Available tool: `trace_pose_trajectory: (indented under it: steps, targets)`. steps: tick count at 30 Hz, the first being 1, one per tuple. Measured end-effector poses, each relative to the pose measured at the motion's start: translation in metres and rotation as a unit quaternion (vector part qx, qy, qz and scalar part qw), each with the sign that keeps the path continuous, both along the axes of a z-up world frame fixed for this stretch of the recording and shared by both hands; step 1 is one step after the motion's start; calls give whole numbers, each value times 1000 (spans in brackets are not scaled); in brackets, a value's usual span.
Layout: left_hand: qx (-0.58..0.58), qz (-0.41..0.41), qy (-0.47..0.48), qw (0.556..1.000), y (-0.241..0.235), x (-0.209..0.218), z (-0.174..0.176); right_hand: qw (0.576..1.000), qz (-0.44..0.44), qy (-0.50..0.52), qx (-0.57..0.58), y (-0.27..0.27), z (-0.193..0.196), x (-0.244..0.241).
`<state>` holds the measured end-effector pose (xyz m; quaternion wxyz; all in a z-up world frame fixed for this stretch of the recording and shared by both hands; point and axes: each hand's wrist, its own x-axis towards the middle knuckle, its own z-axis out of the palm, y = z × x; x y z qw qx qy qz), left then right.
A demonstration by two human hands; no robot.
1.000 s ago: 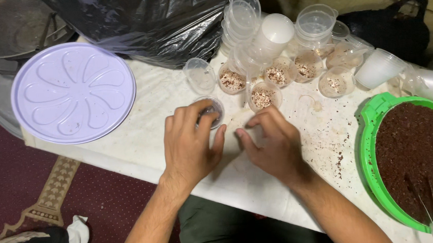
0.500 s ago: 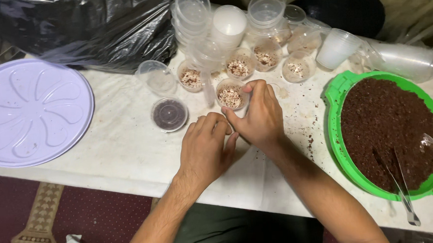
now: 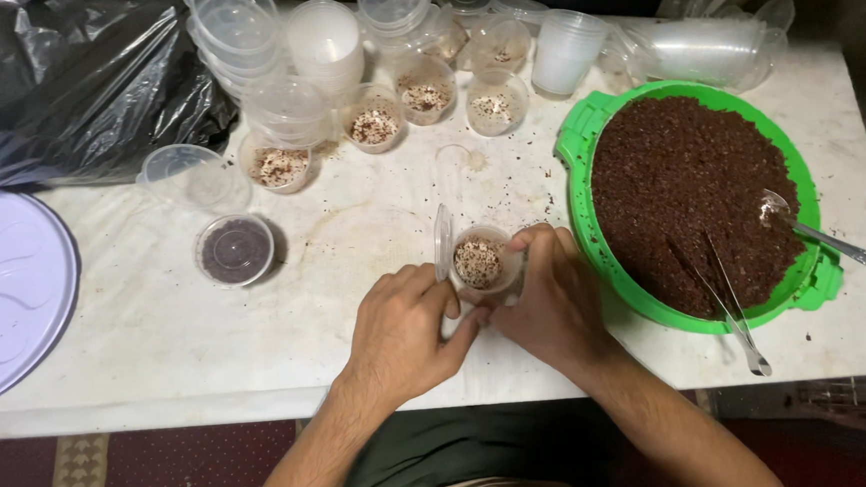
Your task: The person scoops a brown granular food mixture from a large green bowl into small clear plastic cups using a metal spoon. They then place a lid on one of the filled cups. The process is repeated for several cups.
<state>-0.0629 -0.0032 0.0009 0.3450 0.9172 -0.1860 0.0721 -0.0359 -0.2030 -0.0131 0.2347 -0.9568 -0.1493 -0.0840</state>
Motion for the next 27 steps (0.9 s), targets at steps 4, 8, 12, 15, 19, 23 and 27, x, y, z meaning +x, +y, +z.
trace_pose_trajectory:
  steps: [4, 8, 12, 15, 19, 23, 27]
  targets:
    - [19, 23, 28, 999, -1, 8, 2, 1000, 17, -18, 2, -10, 9, -5]
    - [18, 44, 25, 999, -1, 19, 4, 997, 42, -12, 65, -10, 9, -3]
    - [-21, 57, 25, 998, -5, 29, -3, 995, 43, -16, 92, -18, -12, -2]
    - [-18, 64, 23, 998, -7, 36, 3, 995, 49, -22, 81, -20, -10, -5]
    - [-37, 53, 30, 997, -7, 47, -4, 992, 70, -22, 100, -13, 5, -5]
    - [-59, 42, 53, 996, -7, 56, -6, 993, 59, -34, 94, -10, -7, -6]
    - [-132, 58, 49, 988, -11, 57, 9, 994, 20, -47, 94, -7, -16, -11]
